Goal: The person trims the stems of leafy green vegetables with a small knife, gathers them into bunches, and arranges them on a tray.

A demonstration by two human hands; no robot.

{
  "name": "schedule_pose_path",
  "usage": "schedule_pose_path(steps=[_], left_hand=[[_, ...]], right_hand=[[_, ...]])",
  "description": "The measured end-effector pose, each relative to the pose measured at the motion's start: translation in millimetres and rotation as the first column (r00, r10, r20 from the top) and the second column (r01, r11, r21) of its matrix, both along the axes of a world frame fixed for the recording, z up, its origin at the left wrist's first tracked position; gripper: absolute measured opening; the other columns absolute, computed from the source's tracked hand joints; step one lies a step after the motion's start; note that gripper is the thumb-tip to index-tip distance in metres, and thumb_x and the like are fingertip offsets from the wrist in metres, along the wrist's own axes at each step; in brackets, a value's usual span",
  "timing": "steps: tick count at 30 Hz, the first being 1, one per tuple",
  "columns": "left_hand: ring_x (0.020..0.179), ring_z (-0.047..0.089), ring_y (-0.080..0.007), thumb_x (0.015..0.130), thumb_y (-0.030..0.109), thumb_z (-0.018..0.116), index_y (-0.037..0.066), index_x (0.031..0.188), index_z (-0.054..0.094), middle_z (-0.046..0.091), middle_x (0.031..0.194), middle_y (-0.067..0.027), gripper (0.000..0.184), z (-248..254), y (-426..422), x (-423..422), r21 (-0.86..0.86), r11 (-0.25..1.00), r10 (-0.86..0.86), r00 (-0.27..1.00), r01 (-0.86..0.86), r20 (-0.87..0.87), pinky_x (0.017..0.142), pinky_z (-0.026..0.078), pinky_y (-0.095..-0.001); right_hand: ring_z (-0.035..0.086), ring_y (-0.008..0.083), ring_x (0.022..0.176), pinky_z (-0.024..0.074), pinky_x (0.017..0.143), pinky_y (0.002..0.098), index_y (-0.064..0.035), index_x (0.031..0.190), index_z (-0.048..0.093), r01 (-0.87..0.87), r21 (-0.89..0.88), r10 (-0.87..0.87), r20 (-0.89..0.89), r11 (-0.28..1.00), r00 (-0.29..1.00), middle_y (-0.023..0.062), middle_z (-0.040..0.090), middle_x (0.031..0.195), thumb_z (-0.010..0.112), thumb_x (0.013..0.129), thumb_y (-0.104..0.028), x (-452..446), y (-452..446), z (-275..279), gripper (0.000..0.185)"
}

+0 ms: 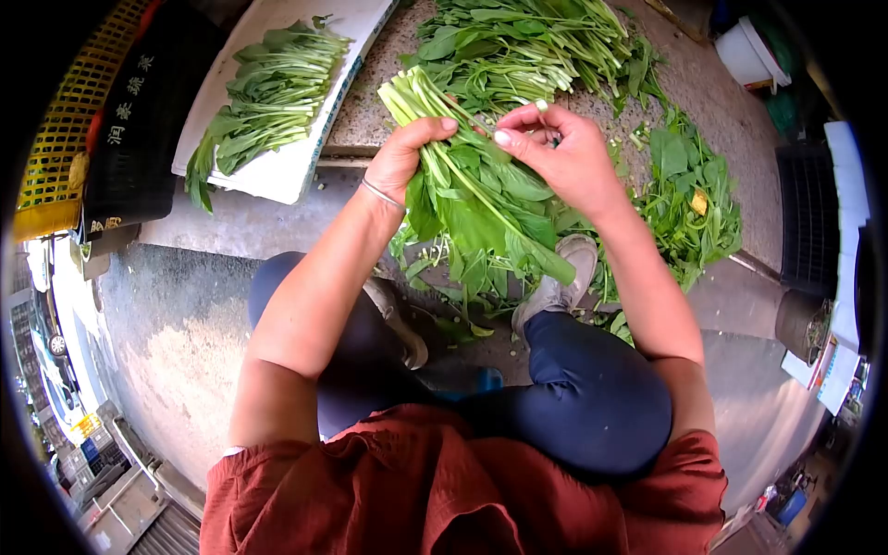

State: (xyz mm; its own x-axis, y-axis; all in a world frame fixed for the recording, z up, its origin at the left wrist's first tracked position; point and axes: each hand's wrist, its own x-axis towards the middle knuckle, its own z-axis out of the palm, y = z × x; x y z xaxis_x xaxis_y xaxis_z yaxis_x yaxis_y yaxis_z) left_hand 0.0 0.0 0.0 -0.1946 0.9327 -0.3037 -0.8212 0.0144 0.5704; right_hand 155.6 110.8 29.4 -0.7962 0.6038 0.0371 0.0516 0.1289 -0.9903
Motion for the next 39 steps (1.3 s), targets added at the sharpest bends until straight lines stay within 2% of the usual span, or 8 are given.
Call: schedule_pose_path(steps=[7, 14, 18, 19, 21, 27, 32, 39], left_hand=[[0.081, 0.062, -0.0254, 0.075, 0.007, 0.063, -0.002, 0.101, 0.053, 0.06, 0.091, -0.0137, 0.029, -9, 7, 13, -0.009, 0.999, -0.042, 0.994, 0.043, 0.097, 0.079, 0.052, -0.0371], [0.078, 0.061, -0.0232, 0.069, 0.004, 0.065, -0.004, 0.096, 0.051, 0.059, 0.087, -0.0127, 0.032, 41, -18, -58, -0.222, 0.974, -0.084, 0.836, -0.046, -0.543, 0.075, 0.052, -0.0354], [0.072, 0.058, -0.0145, 0.064, 0.01, 0.07, 0.002, 0.101, 0.052, 0.06, 0.08, -0.0078, 0.042, 88, -41, -148, -0.441, 0.855, -0.477, -0.08, -0.273, -0.875, 0.07, 0.049, -0.0286], [0.075, 0.061, -0.0182, 0.063, 0.011, 0.068, 0.006, 0.108, 0.052, 0.063, 0.086, -0.0092, 0.048, 94, -45, -162, -0.369, 0.893, -0.449, -0.449, -0.256, -0.773, 0.069, 0.051, -0.0311], [0.085, 0.063, -0.0242, 0.068, 0.005, 0.06, 0.012, 0.117, 0.05, 0.063, 0.096, -0.0097, 0.051, 99, -43, -176, -0.448, 0.771, -0.615, -0.711, -0.452, -0.341, 0.077, 0.048, -0.035], [0.11, 0.052, -0.0224, 0.08, -0.002, 0.048, 0.021, 0.125, 0.044, 0.058, 0.113, -0.0079, 0.051, 30, -23, -229, -0.614, 0.607, -0.606, -0.793, -0.505, 0.054, 0.102, 0.029, -0.0435], [0.132, 0.02, -0.0277, 0.074, -0.004, 0.053, 0.023, 0.127, 0.039, 0.026, 0.139, -0.0069, 0.062, -19, -21, -239, -0.518, 0.627, -0.69, -0.724, -0.582, -0.021, 0.106, 0.019, -0.0549], [0.13, 0.025, -0.0269, 0.066, -0.009, 0.055, 0.02, 0.129, 0.032, 0.026, 0.136, -0.0081, 0.074, -29, -18, -272, -0.625, 0.643, -0.701, -0.668, -0.443, -0.249, 0.107, 0.023, -0.0488]], right_hand=[[0.048, 0.0026, 0.061, 0.042, 0.058, 0.0172, 0.0018, 0.094, 0.062, -0.063, 0.128, 0.045, 0.137, 0.99, 0.99, -0.0001, 0.062, 0.079, 0.065, 0.078, -0.01, 5, -28, -6, 0.02], [0.053, 0.0054, 0.068, 0.0461, 0.061, 0.02, -0.0005, 0.097, 0.062, 0.085, -0.062, -0.082, 0.05, 0.994, 0.995, 0.0019, 0.061, 0.081, 0.066, 0.08, -0.014, 16, -9, -1, 0.023], [0.053, 0.0065, 0.065, 0.046, 0.059, 0.021, -0.0003, 0.097, 0.062, 0.12, -0.039, -0.113, 0.148, 0.992, 0.982, 0.0019, 0.061, 0.079, 0.065, 0.08, -0.015, 33, -3, -15, 0.022], [0.053, 0.0067, 0.064, 0.0459, 0.059, 0.0214, -0.0002, 0.097, 0.062, 0.12, -0.035, -0.111, 0.204, 0.992, 0.973, 0.0018, 0.061, 0.078, 0.065, 0.08, -0.015, 35, -3, -17, 0.022], [0.053, 0.0063, 0.063, 0.0453, 0.059, 0.0214, 0.0001, 0.097, 0.062, 0.106, -0.014, -0.1, 0.225, 0.994, 0.969, 0.0016, 0.061, 0.076, 0.064, 0.081, -0.014, 39, -4, -21, 0.021], [0.051, 0.0051, 0.066, 0.0435, 0.062, 0.0202, -0.0002, 0.097, 0.062, 0.099, 0.015, -0.098, 0.351, 0.995, 0.931, 0.0006, 0.061, 0.076, 0.064, 0.08, -0.011, 39, -7, -37, 0.02], [0.051, 0.005, 0.067, 0.0436, 0.065, 0.0204, -0.0002, 0.096, 0.063, 0.106, -0.013, -0.09, 0.439, 0.994, 0.894, 0.0004, 0.061, 0.079, 0.064, 0.079, -0.01, 36, 3, -48, 0.02], [0.054, 0.0059, 0.07, 0.0446, 0.06, 0.0203, 0.0004, 0.098, 0.061, 0.067, -0.051, -0.035, 0.476, 0.996, 0.879, 0.0017, 0.062, 0.082, 0.063, 0.08, -0.01, 13, 18, -58, 0.021]])
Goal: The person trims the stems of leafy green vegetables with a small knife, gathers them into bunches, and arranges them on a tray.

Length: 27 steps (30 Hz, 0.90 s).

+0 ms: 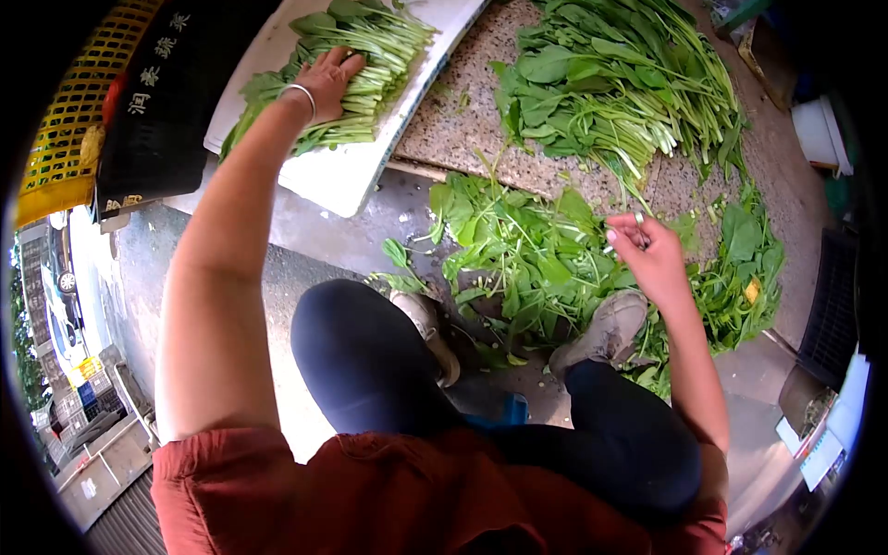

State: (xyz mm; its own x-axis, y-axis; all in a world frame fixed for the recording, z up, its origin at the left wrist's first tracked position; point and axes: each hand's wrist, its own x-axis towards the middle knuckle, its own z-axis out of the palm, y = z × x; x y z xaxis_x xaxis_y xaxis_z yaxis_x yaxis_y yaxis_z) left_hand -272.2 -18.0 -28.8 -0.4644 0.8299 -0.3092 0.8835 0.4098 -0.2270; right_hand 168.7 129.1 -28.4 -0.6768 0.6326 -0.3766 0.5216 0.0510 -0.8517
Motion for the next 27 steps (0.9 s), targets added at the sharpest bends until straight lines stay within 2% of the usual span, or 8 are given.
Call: schedule_pose_path(steps=[5, 10, 13, 14, 16, 18, 22, 27], left_hand=[[0.128, 0.03, -0.0271, 0.051, 0.01, 0.078, 0.026, 0.138, 0.017, 0.031, 0.135, -0.0094, 0.107, 32, 4, 4, -0.188, 0.98, -0.048, 0.998, 0.056, 0.044, 0.106, 0.031, -0.0358], [0.131, 0.026, -0.029, 0.055, 0.003, 0.074, 0.021, 0.136, 0.026, 0.027, 0.139, -0.0079, 0.096, 52, -3, 10, -0.187, 0.978, -0.068, 0.99, 0.091, 0.122, 0.107, 0.03, -0.0385], [0.136, 0.007, -0.0333, 0.054, 0.031, 0.08, 0.023, 0.142, 0.011, 0.004, 0.147, -0.0173, 0.113, 93, 3, 37, -0.368, 0.93, 0.027, 0.999, -0.009, 0.043, 0.11, 0.014, -0.0406], [0.136, 0.007, -0.0333, 0.054, 0.031, 0.08, 0.023, 0.142, 0.011, 0.004, 0.147, -0.0173, 0.113, 81, -7, 41, -0.358, 0.934, 0.024, 0.998, -0.002, 0.059, 0.11, 0.014, -0.0406], [0.134, 0.017, -0.0267, 0.054, 0.019, 0.082, 0.023, 0.135, 0.033, 0.015, 0.146, -0.0128, 0.095, 63, -23, 60, 0.127, 0.983, -0.125, 0.988, 0.136, -0.093, 0.108, 0.025, -0.0382], [0.128, 0.031, -0.0313, 0.063, 0.029, 0.076, 0.014, 0.125, 0.048, 0.031, 0.137, -0.0207, 0.069, 48, -24, 96, 0.352, 0.934, -0.035, 0.963, -0.064, 0.268, 0.104, 0.032, -0.0359], [0.122, 0.038, -0.0354, 0.066, 0.036, 0.072, 0.012, 0.128, 0.045, 0.038, 0.132, -0.0212, 0.072, 7, 16, 160, 0.19, 0.971, -0.043, 0.667, -0.148, 0.743, 0.103, 0.031, -0.0385], [0.133, 0.017, -0.0355, 0.072, 0.029, 0.066, 0.013, 0.133, 0.037, 0.023, 0.141, -0.0186, 0.07, -42, 28, 243, 0.163, 0.954, 0.14, 0.855, -0.251, 0.5, 0.106, 0.019, -0.0505]], right_hand=[[0.054, 0.0062, 0.068, 0.045, 0.058, 0.02, 0.0009, 0.096, 0.061, -0.03, -0.085, 0.027, -0.039, 0.996, 0.999, 0.0035, 0.062, 0.084, 0.062, 0.081, -0.01, -38, 3, -5, 0.019], [0.054, 0.0079, 0.065, 0.0456, 0.057, 0.0217, 0.0005, 0.096, 0.061, -0.142, -0.092, 0.136, -0.07, 0.986, 0.988, 0.0035, 0.061, 0.084, 0.062, 0.082, -0.013, -71, 6, -18, 0.02], [0.054, 0.0074, 0.069, 0.046, 0.058, 0.0219, 0.0002, 0.098, 0.061, -0.207, -0.073, 0.201, -0.083, 0.976, 0.976, 0.0026, 0.061, 0.082, 0.062, 0.082, -0.012, -73, 14, -20, 0.021], [0.054, 0.0074, 0.069, 0.046, 0.058, 0.0219, 0.0002, 0.098, 0.061, -0.205, -0.065, 0.2, -0.065, 0.977, 0.978, 0.0026, 0.061, 0.082, 0.062, 0.082, -0.012, -69, 16, -18, 0.021], [0.054, 0.0077, 0.068, 0.0468, 0.06, 0.0219, 0.0003, 0.099, 0.061, -0.24, 0.012, 0.24, 0.007, 0.971, 0.971, 0.0028, 0.061, 0.083, 0.062, 0.082, -0.012, -55, 24, -16, 0.021], [0.054, 0.0084, 0.064, 0.0465, 0.057, 0.0233, 0.0016, 0.096, 0.06, -0.248, 0.074, 0.247, 0.03, 0.966, 0.969, 0.0036, 0.062, 0.081, 0.063, 0.081, -0.017, -38, 32, -21, 0.024], [0.056, 0.0088, 0.067, 0.0474, 0.055, 0.0227, 0.0029, 0.096, 0.06, -0.163, 0.033, 0.161, 0.061, 0.986, 0.985, 0.0059, 0.063, 0.087, 0.063, 0.081, -0.014, -33, 22, -16, 0.023], [0.056, 0.0085, 0.066, 0.047, 0.055, 0.0217, 0.0029, 0.096, 0.06, -0.154, -0.029, 0.152, -0.045, 0.988, 0.987, 0.0053, 0.062, 0.082, 0.062, 0.081, -0.01, -29, -17, -10, 0.02]])
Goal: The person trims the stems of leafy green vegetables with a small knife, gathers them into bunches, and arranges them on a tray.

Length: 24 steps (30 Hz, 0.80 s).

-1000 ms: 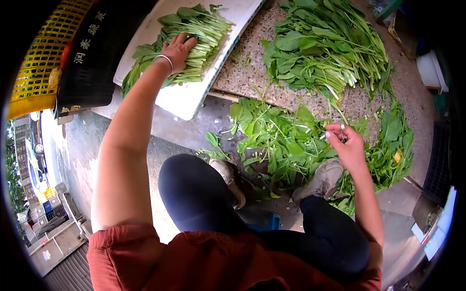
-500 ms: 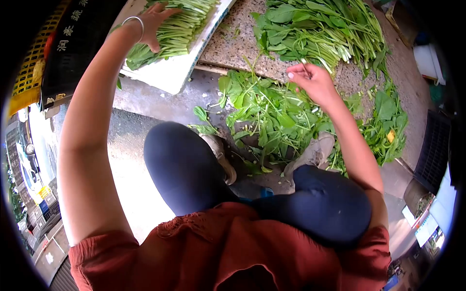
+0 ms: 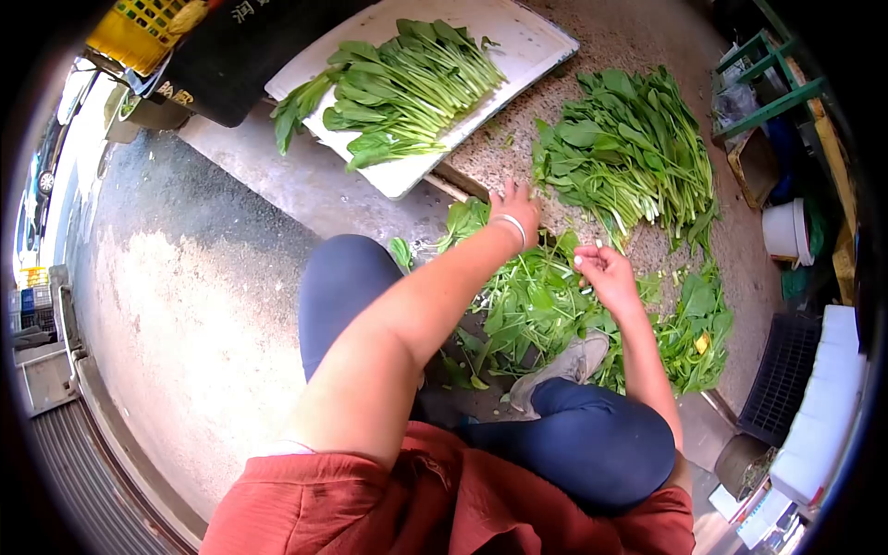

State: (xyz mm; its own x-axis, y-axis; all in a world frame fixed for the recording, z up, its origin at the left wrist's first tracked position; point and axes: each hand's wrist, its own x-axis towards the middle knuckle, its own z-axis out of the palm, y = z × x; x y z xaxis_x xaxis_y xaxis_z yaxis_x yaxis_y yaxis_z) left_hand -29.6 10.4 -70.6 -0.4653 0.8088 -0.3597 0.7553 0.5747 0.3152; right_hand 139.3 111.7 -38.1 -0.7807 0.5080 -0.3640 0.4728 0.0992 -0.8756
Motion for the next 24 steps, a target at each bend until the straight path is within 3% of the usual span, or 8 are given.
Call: schedule_pose_path(steps=[4, 6, 9, 12, 15, 18, 21, 24], left_hand=[[0.133, 0.021, -0.0332, 0.073, 0.029, 0.065, 0.005, 0.131, 0.038, 0.028, 0.14, -0.0149, 0.068, -48, -39, 56, 0.206, 0.977, -0.02, 0.981, 0.06, -0.193, 0.105, 0.019, -0.0549], [0.127, 0.033, -0.0334, 0.074, 0.033, 0.065, 0.008, 0.129, 0.043, 0.04, 0.135, -0.0114, 0.065, -41, -53, 66, -0.304, 0.881, -0.304, 0.926, 0.362, 0.222, 0.1, 0.021, -0.0635], [0.12, 0.041, -0.0367, 0.073, 0.029, 0.068, 0.008, 0.124, 0.05, 0.047, 0.13, -0.0086, 0.058, -12, -64, 75, -0.439, 0.774, -0.24, 0.853, 0.456, 0.463, 0.094, 0.018, -0.0706], [0.117, 0.046, -0.0329, 0.075, 0.033, 0.064, 0.007, 0.12, 0.053, 0.05, 0.127, -0.0084, 0.054, 17, -73, 58, -0.317, 0.898, -0.188, 0.917, 0.305, 0.351, 0.092, 0.025, -0.069], [0.092, 0.059, -0.0256, 0.072, 0.025, 0.065, 0.006, 0.1, 0.063, 0.062, 0.101, -0.0089, 0.033, -15, -61, 14, 0.125, 0.954, 0.219, 0.916, -0.274, 0.336, 0.083, 0.044, -0.0433], [0.061, 0.063, -0.0229, 0.076, 0.011, 0.061, 0.0, 0.085, 0.062, 0.063, 0.074, -0.0128, 0.014, 2, -64, -43, 0.07, 0.459, 0.457, 0.303, -0.886, 0.836, 0.053, 0.051, -0.0333], [0.053, 0.063, -0.0276, 0.082, 0.003, 0.055, -0.008, 0.082, 0.055, 0.06, 0.07, -0.0172, 0.01, 14, -79, -94, -0.3, -0.185, 0.293, -0.344, -0.936, 0.892, 0.041, 0.053, -0.0371], [0.048, 0.061, -0.0295, 0.081, 0.01, 0.062, -0.008, 0.087, 0.053, 0.061, 0.069, -0.0204, 0.021, 5, -90, -126, -0.256, -0.278, 0.346, -0.346, -0.926, 0.872, 0.037, 0.052, -0.037]], right_hand=[[0.055, 0.0079, 0.062, 0.046, 0.053, 0.0215, 0.0033, 0.095, 0.06, -0.008, 0.039, 0.005, 0.08, 0.999, 0.997, 0.0036, 0.06, 0.077, 0.061, 0.082, -0.009, 39, -22, -3, 0.018], [0.054, 0.008, 0.06, 0.0458, 0.052, 0.0217, 0.0033, 0.095, 0.06, -0.034, 0.029, 0.031, 0.117, 0.999, 0.993, 0.0034, 0.06, 0.075, 0.061, 0.081, -0.009, 52, -35, -2, 0.018], [0.053, 0.0077, 0.057, 0.045, 0.051, 0.0219, 0.0032, 0.094, 0.06, -0.062, 0.026, 0.057, 0.147, 0.998, 0.988, 0.0023, 0.058, 0.07, 0.062, 0.081, -0.008, 63, -49, 16, 0.018], [0.051, 0.0066, 0.056, 0.0437, 0.05, 0.022, 0.002, 0.096, 0.06, -0.105, 0.08, 0.088, 0.196, 0.991, 0.977, 0.001, 0.058, 0.069, 0.062, 0.081, -0.009, 65, -59, 40, 0.019], [0.049, 0.005, 0.056, 0.0422, 0.049, 0.0212, 0.0004, 0.098, 0.06, -0.11, 0.048, 0.101, 0.166, 0.993, 0.981, -0.0008, 0.056, 0.067, 0.062, 0.082, -0.01, 58, -89, 88, 0.02], [0.049, 0.0044, 0.056, 0.0408, 0.048, 0.0202, -0.0006, 0.099, 0.06, -0.15, 0.06, 0.14, 0.14, 0.987, 0.98, -0.0016, 0.055, 0.065, 0.062, 0.082, -0.012, 59, -104, 101, 0.02], [0.048, 0.0038, 0.055, 0.0395, 0.047, 0.0194, -0.0011, 0.1, 0.061, -0.226, -0.053, 0.232, 0.176, 0.973, 0.957, -0.0021, 0.055, 0.065, 0.062, 0.082, -0.013, 54, -110, 92, 0.021], [0.047, 0.0034, 0.053, 0.0386, 0.046, 0.019, -0.0009, 0.101, 0.06, -0.225, -0.07, 0.234, 0.165, 0.972, 0.958, -0.0024, 0.054, 0.065, 0.062, 0.083, -0.013, 38, -98, 74, 0.022]])
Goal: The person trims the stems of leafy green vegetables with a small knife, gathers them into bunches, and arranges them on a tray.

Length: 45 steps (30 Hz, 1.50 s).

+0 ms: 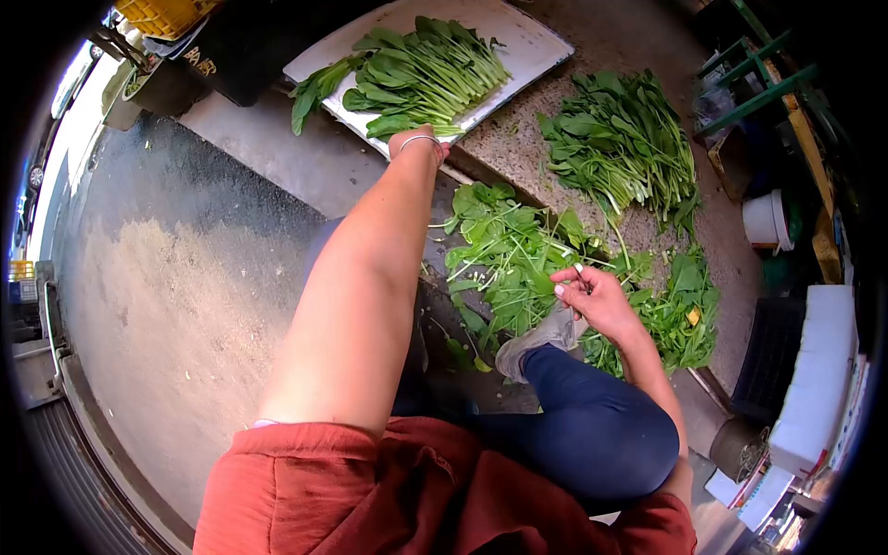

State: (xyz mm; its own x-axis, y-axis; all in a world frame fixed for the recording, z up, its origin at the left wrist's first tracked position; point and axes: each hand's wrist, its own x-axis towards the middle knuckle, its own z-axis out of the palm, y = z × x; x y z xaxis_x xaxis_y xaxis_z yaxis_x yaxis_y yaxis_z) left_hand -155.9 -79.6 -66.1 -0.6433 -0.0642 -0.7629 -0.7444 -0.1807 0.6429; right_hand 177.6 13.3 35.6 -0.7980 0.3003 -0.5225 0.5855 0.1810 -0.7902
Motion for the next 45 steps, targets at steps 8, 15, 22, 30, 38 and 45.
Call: schedule_pose_path(steps=[8, 15, 22, 30, 38, 45], left_hand=[[0.052, 0.056, -0.0297, 0.078, 0.002, 0.064, -0.004, 0.098, 0.046, 0.055, 0.073, -0.0216, 0.027, -71, 3, -78, 0.094, 0.995, 0.018, 0.994, -0.028, 0.105, 0.044, 0.051, -0.0437], [0.05, 0.059, -0.021, 0.08, 0.013, 0.065, -0.002, 0.081, 0.056, 0.06, 0.065, -0.013, 0.017, -40, -23, -86, -0.389, 0.863, -0.455, 0.832, 0.324, -0.316, 0.042, 0.052, -0.0315], [0.088, 0.059, -0.0305, 0.082, 0.014, 0.06, -0.004, 0.111, 0.041, 0.045, 0.115, -0.0223, 0.039, 17, -25, -62, -0.012, 0.96, -0.281, 0.96, 0.281, 0.017, 0.071, 0.056, -0.0429], [0.111, 0.05, -0.0344, 0.086, 0.02, 0.051, -0.002, 0.125, 0.038, 0.045, 0.123, -0.0223, 0.047, 104, 51, 88, 0.464, 0.506, -0.701, 0.66, 0.727, -0.268, 0.088, 0.048, -0.0397], [0.094, 0.059, -0.0215, 0.085, 0.017, 0.053, 0.006, 0.114, 0.049, 0.059, 0.104, -0.009, 0.031, 73, 79, 98, 0.389, 0.522, -0.775, 0.612, 0.759, -0.154, 0.076, 0.049, -0.0313], [0.089, 0.06, -0.017, 0.085, 0.011, 0.053, 0.004, 0.108, 0.055, 0.061, 0.101, -0.0073, 0.024, 80, 81, 106, 0.226, 0.51, -0.795, 0.555, 0.83, -0.245, 0.072, 0.048, -0.0287]], right_hand=[[0.051, 0.0065, 0.053, 0.0416, 0.048, 0.0218, -0.0005, 0.1, 0.06, 0.002, -0.193, 0.009, 0.056, 0.981, 0.998, 0.0005, 0.057, 0.069, 0.061, 0.082, -0.016, -33, 29, -63, 0.023], [0.057, 0.0101, 0.054, 0.0467, 0.052, 0.0244, -0.002, 0.097, 0.063, 0.054, 0.054, -0.055, 0.033, 0.997, 0.998, 0.0073, 0.065, 0.083, 0.062, 0.08, -0.018, -24, 90, -96, 0.024], [0.057, 0.0112, 0.056, 0.0495, 0.055, 0.0265, -0.0036, 0.09, 0.062, 0.479, 0.245, -0.475, -0.078, 0.843, 0.876, 0.0067, 0.062, 0.075, 0.059, 0.083, -0.016, -9, 190, -88, 0.015], [0.061, 0.0267, 0.076, 0.0496, 0.07, 0.038, -0.0085, 0.098, 0.063, -0.008, 0.818, 0.102, -0.062, 0.576, 0.993, 0.0104, 0.062, 0.09, 0.055, 0.082, -0.013, -55, 228, -49, 0.019], [0.059, 0.0289, 0.085, 0.0477, 0.074, 0.0391, -0.0139, 0.104, 0.062, 0.123, 0.873, -0.233, -0.011, 0.472, 0.972, 0.0077, 0.055, 0.104, 0.054, 0.083, -0.016, -75, 226, -92, 0.023], [0.06, 0.0321, 0.075, 0.0461, 0.064, 0.0416, -0.0054, 0.09, 0.059, 0.37, 0.746, -0.266, -0.263, 0.554, 0.927, 0.0109, 0.062, 0.086, 0.057, 0.083, -0.023, -44, 196, -63, 0.019]])
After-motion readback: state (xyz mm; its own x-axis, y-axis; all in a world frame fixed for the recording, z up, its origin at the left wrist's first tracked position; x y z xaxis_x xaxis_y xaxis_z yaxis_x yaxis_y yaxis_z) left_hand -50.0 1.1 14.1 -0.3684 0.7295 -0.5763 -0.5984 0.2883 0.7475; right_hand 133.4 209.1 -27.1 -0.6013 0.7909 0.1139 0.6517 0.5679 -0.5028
